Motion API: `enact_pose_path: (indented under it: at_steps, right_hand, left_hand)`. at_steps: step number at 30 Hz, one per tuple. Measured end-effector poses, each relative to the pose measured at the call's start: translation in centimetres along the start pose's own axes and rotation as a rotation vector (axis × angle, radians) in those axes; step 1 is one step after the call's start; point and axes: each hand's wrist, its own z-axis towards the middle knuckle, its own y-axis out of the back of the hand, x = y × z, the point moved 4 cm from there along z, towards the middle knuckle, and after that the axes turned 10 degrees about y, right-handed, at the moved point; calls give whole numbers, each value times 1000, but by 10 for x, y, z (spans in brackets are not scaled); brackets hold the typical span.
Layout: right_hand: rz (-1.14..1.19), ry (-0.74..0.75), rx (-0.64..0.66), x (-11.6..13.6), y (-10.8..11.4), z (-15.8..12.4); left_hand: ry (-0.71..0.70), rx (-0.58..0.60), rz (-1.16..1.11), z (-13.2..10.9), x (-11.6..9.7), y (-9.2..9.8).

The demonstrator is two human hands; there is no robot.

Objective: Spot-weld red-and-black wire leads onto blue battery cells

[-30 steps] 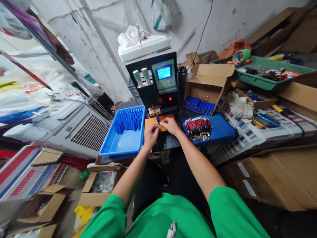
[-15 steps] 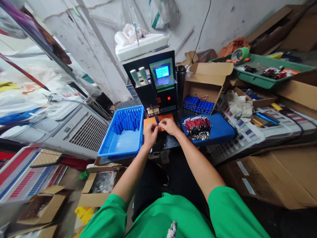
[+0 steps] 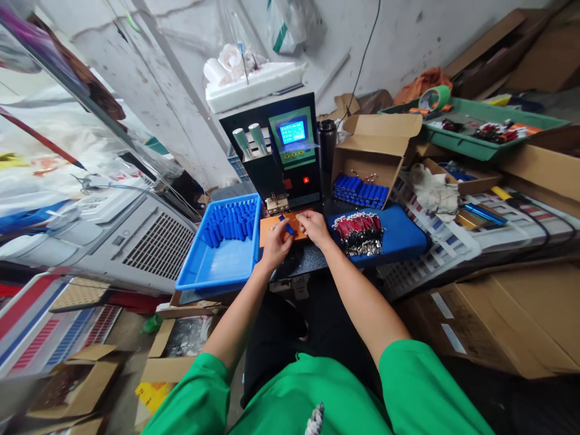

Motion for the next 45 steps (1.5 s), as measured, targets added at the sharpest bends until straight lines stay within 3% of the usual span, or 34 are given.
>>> enact_pose_path:
  at_steps: [4,8,12,22,35,45]
  right_hand:
    - [-33,5,5,-1,-1,1]
    - [-36,-16,-9,-3,-1,2]
    - [-31,-35,-11,-3,-2,3]
    - [-79,-59,-59,-3,-5,5]
    - [-71,33,-63,12,-25,8]
    - [-191,80,-72,2,-32,15]
  left_hand:
    - [60,-8,-169,0,4,0]
    - [204,3,-368,5,7,3]
    - [242,-31,-324,14,6,9]
    - [316,72,-447,25,9,-2]
    - [397,-10,-182,17,1,2]
    - [412,-11,-101,15,-2,2]
